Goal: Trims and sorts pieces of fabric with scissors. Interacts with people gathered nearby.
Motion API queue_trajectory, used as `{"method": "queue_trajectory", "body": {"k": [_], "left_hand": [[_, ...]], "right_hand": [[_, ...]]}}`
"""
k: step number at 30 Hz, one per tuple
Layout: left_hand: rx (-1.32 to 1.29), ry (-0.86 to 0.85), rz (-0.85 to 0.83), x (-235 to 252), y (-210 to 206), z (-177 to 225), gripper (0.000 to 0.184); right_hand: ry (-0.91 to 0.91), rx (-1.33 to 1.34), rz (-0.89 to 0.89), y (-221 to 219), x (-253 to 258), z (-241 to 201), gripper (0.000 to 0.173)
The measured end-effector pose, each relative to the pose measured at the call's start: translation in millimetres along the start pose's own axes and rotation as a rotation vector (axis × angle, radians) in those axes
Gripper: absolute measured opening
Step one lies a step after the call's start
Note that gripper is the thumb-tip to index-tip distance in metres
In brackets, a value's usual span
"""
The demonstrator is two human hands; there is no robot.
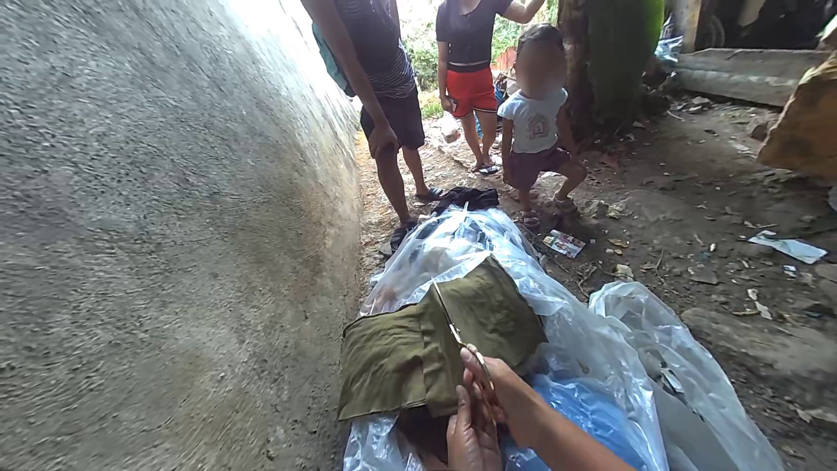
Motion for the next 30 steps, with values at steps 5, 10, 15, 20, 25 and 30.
{"method": "queue_trajectory", "body": {"k": [5,10,15,20,25,30], "left_hand": [[-0.04,0.004,0.018,3.1,4.1,0.5,0.031],[-0.042,0.001,0.005,6.5,6.0,-2.6,0.032],[-0.053,0.009,0.02,4.3,5.3,-1.6,0.028],[-0.035,0.008,-0.054,6.0,3.6,-0.5,0.041],[-0.021,0.017,-0.028,7.9,5.5,-5.9,0.046],[-0.067,0.007,-0.024,6.8,7.4,-4.9,0.034]], "right_hand": [[-0.024,-0.058,0.023,0.3,7.8,0.8,0.036],[0.087,-0.053,0.019,3.3,10.1,8.0,0.015],[0.078,-0.047,0.011,6.1,13.3,7.2,0.016],[-0.05,-0.016,-0.003,5.3,1.3,6.0,0.04],[-0.05,0.046,-0.025,8.2,-7.4,17.3,0.044],[-0.04,-0.037,-0.039,5.9,6.7,6.3,0.041]]}}
Point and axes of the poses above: each hand's wrist, its own x-axis towards the middle knuckle, its own y-axis out of the back of the hand, z = x × y, the point moved 5 cm from there along x, towards the middle knuckle, and after that the axes turned 13 degrees about y, right-handed, at the moved point
